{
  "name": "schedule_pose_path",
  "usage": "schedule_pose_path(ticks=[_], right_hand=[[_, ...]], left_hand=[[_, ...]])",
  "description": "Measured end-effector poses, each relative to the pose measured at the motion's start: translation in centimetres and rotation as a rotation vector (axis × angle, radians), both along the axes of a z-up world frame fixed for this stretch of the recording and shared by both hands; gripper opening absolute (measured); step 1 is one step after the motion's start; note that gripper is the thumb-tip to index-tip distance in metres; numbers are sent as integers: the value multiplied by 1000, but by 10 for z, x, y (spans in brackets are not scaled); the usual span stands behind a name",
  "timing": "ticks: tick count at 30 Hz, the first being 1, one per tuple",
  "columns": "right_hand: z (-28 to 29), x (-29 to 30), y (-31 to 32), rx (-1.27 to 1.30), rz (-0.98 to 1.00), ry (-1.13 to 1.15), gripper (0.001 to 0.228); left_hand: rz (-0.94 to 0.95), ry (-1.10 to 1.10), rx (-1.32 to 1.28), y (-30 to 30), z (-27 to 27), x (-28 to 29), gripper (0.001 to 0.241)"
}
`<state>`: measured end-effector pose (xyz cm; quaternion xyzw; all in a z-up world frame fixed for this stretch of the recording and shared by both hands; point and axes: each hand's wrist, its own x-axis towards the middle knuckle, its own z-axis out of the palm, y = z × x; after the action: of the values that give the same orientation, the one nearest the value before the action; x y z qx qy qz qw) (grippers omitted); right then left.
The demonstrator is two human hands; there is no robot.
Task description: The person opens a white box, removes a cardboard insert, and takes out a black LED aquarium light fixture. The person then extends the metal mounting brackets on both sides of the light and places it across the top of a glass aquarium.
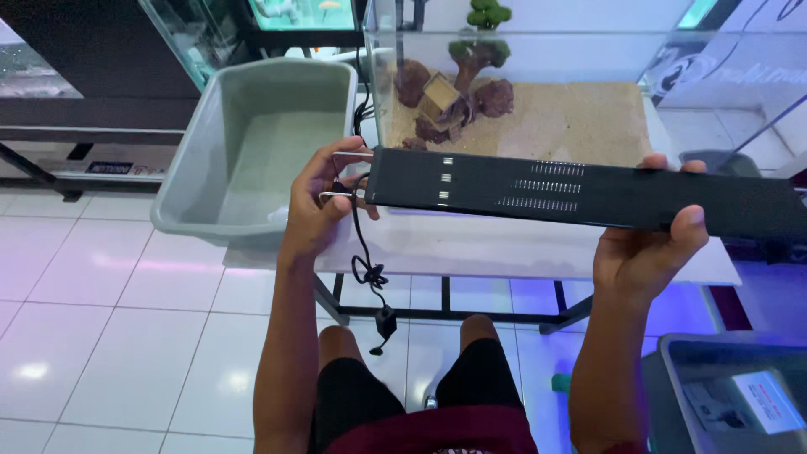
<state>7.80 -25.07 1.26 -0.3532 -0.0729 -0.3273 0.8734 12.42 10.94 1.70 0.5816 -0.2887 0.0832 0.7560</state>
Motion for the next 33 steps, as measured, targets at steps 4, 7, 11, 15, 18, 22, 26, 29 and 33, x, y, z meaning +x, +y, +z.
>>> schedule_pose_path(ticks=[4,7,11,15,18,22,26,29,33], right_hand=[[24,20,0,-25,25,-27,55],[41,33,2,-10,13,-33,62],[60,49,2,-49,-3,-42,70],[86,61,4,22,-9,10,79],[99,69,0,-18,35,17,77],[123,70,-2,63,40,37,81],[147,68,-4,0,34,101,73],[158,71,-8,-52,43,129,68],[177,73,-10,-13,87,180,65]], left_hand=[[11,-22,-78,0,22,26,97],[63,-40,-73,-2,39,39,94],[46,-41,-97,-4,59,53,93],[64,-24,-88,-6,88,66,95],[43,-4,-116,-6,104,76,93],[-3,9,-128,-8,127,80,89],[-2,89,-184,-5,145,84,90],[-41,135,-266,-4,151,87,88],[-6,218,-261,-3,160,82,91]])
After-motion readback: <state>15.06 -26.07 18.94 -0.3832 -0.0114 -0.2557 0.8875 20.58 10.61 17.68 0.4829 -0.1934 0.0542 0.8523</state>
